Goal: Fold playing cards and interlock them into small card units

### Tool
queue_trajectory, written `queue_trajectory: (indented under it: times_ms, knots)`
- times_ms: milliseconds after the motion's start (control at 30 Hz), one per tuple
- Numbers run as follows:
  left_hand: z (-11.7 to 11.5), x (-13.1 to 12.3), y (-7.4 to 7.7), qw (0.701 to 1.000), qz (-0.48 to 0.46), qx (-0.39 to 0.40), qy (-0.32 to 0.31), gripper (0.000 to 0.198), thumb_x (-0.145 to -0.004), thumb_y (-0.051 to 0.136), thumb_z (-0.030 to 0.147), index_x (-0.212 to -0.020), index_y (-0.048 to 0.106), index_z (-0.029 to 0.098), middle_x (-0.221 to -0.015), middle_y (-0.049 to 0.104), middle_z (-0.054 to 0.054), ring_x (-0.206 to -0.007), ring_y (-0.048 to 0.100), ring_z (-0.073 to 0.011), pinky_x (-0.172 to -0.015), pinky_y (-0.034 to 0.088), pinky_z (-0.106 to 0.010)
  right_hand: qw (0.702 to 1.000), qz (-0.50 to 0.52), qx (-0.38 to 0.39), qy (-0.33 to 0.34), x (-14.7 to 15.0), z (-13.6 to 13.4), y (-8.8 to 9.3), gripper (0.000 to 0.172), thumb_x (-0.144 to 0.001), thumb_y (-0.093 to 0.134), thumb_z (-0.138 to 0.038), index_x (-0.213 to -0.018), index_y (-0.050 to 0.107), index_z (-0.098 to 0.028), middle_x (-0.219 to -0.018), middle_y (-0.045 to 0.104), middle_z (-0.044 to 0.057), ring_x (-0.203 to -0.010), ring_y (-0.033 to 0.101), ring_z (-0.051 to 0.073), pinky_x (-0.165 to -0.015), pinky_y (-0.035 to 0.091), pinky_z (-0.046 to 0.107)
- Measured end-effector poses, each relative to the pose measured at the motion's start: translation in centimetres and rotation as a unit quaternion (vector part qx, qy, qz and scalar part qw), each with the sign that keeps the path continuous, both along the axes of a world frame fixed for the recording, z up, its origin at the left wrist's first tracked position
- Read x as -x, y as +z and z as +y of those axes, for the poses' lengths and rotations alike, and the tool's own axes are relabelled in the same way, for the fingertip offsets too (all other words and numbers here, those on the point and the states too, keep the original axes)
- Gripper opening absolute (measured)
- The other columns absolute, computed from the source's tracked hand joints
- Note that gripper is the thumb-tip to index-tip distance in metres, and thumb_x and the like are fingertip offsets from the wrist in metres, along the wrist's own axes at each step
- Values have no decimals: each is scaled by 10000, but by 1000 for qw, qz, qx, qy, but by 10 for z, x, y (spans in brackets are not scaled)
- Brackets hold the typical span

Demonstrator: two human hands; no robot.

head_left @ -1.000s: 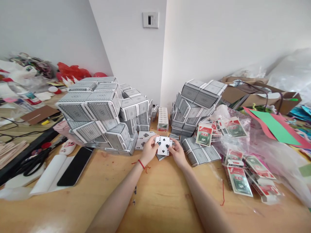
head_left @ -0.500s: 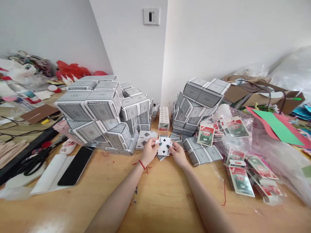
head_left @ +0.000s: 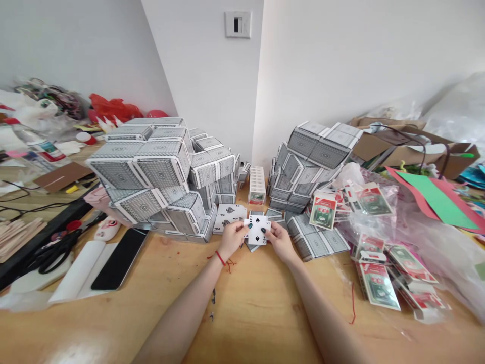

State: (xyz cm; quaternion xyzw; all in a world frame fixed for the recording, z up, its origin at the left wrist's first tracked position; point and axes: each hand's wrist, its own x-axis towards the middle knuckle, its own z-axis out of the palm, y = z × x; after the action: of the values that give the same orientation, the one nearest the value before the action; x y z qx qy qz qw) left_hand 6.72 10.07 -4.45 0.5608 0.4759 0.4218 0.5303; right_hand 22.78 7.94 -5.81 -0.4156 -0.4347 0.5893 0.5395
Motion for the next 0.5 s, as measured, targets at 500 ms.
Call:
queue_trajectory:
  times_ms: [500]
  knots:
    - [-1,1,1,1000,10,8,-8,281,-707,518,345,-505,466,157,-318,349,80,-285,328,-58,-322,220,-185,1000,1,3,11,-2,1,-4,308,-656,652,-313,-909,564,-162,-782,663,31,-643,596,168,-569,466,276]
